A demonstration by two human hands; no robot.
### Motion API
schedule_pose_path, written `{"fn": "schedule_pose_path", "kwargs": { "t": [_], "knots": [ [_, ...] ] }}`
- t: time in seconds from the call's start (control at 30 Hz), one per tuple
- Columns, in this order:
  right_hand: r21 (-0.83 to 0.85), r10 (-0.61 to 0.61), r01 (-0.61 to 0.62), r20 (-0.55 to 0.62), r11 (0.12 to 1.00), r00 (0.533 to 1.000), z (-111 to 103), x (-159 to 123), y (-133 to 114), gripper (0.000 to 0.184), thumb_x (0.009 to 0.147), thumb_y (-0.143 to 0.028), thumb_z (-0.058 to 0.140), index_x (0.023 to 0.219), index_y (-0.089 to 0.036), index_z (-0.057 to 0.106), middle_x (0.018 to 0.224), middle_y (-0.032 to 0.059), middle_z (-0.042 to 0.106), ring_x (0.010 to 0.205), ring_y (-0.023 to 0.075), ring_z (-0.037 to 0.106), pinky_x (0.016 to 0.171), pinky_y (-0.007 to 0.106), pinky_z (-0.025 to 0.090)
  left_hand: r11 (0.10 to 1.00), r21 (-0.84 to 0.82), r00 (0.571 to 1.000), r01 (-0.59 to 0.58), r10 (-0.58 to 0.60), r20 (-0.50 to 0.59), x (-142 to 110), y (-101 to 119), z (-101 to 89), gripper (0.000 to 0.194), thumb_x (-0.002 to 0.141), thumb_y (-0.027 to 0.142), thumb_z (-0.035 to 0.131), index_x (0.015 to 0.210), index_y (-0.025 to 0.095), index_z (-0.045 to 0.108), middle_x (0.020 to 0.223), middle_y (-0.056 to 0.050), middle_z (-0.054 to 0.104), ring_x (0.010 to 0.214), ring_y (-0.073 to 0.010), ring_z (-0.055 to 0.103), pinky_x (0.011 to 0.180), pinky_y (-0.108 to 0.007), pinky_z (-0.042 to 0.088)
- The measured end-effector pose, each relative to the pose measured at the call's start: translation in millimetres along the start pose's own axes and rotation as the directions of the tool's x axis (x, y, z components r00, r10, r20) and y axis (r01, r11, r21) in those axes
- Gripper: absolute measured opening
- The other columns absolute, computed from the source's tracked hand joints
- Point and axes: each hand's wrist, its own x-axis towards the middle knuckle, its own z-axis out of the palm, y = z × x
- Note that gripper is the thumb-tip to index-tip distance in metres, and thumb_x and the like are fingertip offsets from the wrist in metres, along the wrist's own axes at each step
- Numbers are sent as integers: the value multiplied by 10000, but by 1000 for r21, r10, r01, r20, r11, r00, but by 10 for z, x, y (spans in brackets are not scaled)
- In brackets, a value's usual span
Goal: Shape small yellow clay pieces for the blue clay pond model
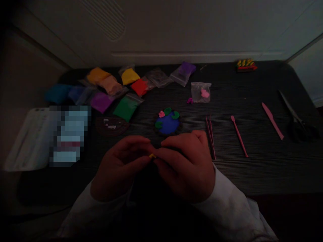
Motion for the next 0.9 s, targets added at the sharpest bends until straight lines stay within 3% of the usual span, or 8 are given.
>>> {"fn": "schedule_pose_path", "kwargs": {
  "t": [0.3, 0.47, 0.67, 0.9],
  "knots": [
    [1, 19, -19, 13, 1000, 1000, -8, -23, 24, 231, 635, -152, 641, 844, -223, 570, 848, 15, 603, 758, 159, 569, 731, 394, 393, 995, 94, 998, -15, 21, -63, -17, 13, 16, 330, 655, 45, 622, 917, 239, 577, 791, 30, 674, 730, -91, 622, 662, -171, 494],
    [-5, 16, -16, 28, 1000, 999, -4, -30, 23, 250, 628, -158, 650, 854, -230, 573, 860, 23, 602, 763, 171, 568, 727, 408, 390, 994, 106, 998, -11, 18, -66, -35, 15, 12, 317, 660, 61, 623, 914, 243, 576, 794, 31, 674, 729, -95, 620, 657, -178, 494],
    [7, 37, -38, 31, 999, 999, 0, -12, 0, 150, 646, -153, 637, 780, -206, 594, 834, 30, 604, 739, 162, 559, 707, 414, 397, 988, 152, 999, 3, 3, -36, -31, 23, 18, 303, 672, 68, 615, 910, 253, 581, 803, 39, 669, 751, -89, 613, 682, -171, 486],
    [136, 94, -111, 123, 984, 988, -58, 7, 2, 114, 666, -185, 616, 778, -178, 594, 863, 49, 567, 807, 170, 543, 696, 353, 450, 929, 352, 990, -114, 138, -44, -83, 32, 10, 276, 669, 93, 621, 884, 266, 613, 837, 21, 640, 756, -102, 580, 682, -188, 467]
  ]
}}
